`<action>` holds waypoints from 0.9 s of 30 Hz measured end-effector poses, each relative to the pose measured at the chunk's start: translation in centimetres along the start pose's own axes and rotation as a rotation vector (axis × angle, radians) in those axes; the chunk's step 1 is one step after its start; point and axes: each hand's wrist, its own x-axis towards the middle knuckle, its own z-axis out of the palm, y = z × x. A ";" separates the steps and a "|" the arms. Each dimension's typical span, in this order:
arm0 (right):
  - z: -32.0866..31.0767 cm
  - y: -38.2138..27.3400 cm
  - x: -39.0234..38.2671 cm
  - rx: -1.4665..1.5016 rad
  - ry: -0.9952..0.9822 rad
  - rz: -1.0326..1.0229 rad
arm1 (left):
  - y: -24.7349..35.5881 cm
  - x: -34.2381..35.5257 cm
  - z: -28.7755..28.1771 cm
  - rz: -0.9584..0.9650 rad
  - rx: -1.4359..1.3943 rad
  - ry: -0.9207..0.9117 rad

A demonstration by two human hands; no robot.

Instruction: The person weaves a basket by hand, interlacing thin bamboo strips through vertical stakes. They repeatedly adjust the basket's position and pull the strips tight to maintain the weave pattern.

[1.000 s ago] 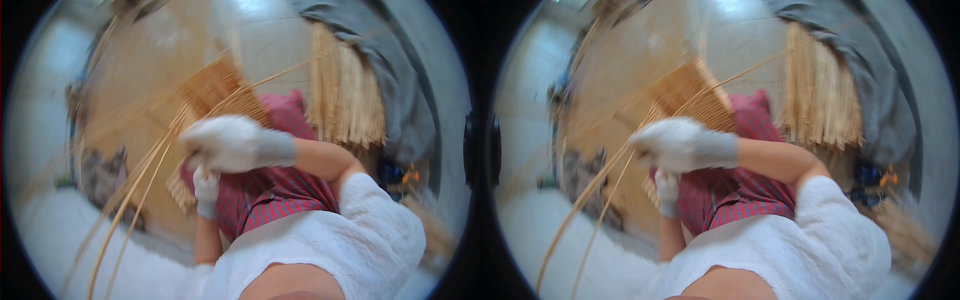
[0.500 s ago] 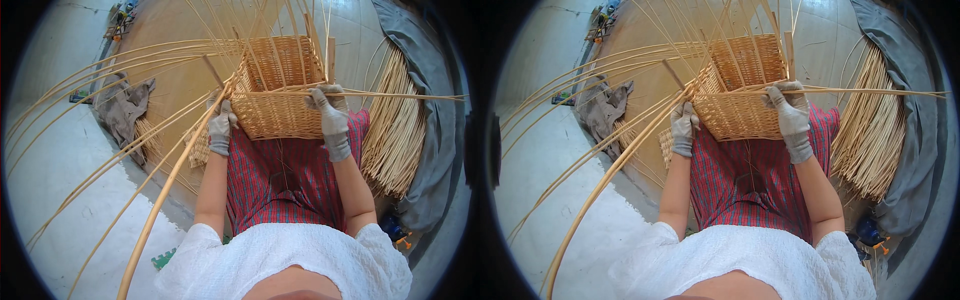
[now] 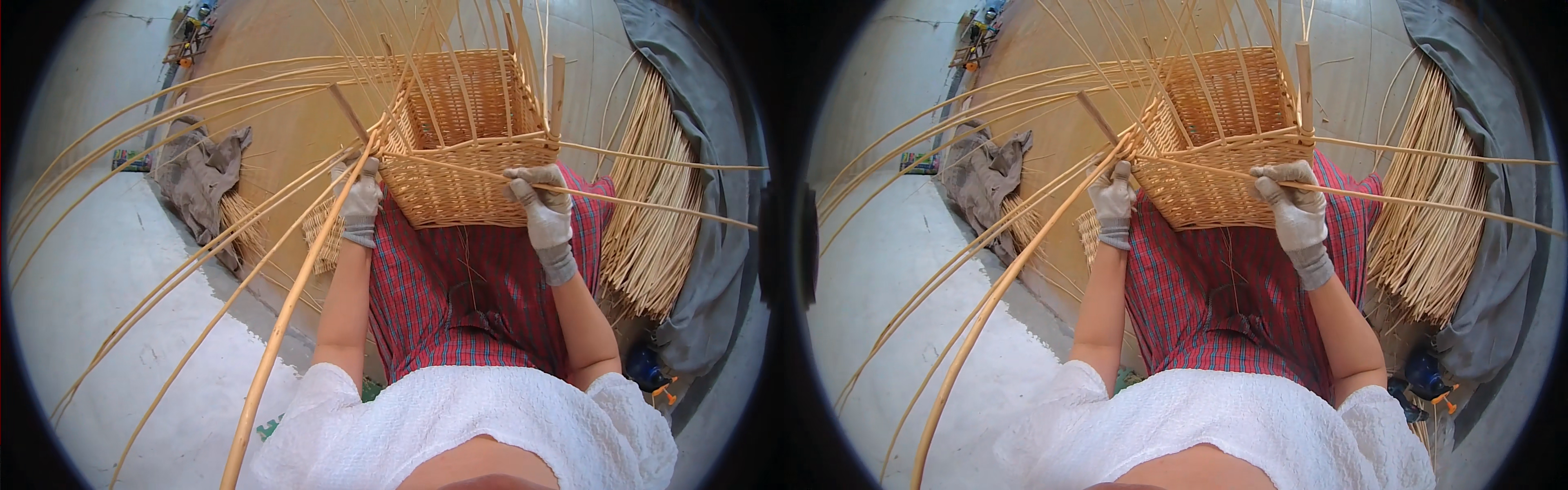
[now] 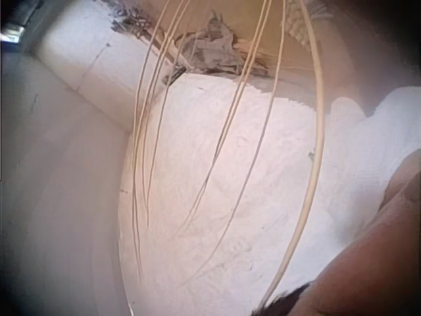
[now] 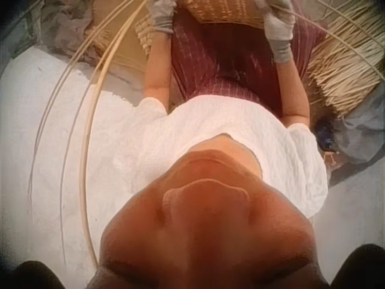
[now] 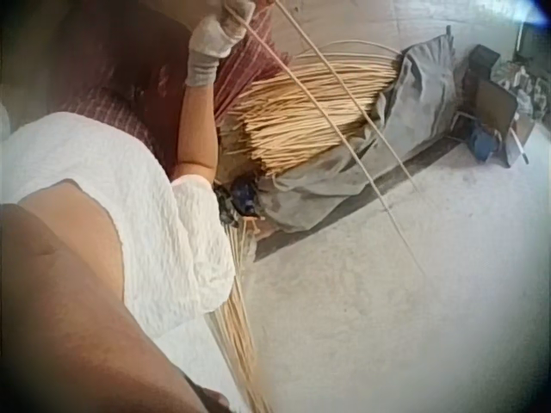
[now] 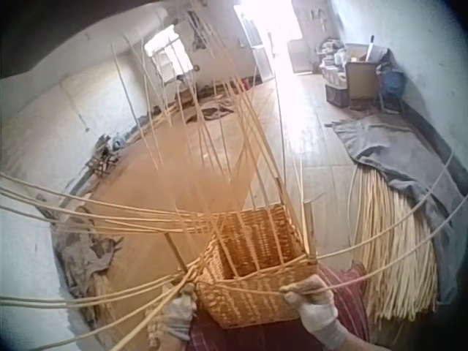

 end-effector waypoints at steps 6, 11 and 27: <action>2.4 -6.0 5.9 -0.381 -0.324 0.243 | -5.3 0.0 -2.6 0.347 0.397 0.012; 0.8 -4.2 6.1 -0.263 -0.340 0.301 | -0.2 -0.6 -1.0 -0.152 -0.423 0.035; 4.5 -3.5 7.9 -0.737 -0.266 -0.107 | 7.6 0.5 4.4 -0.319 -0.086 -0.491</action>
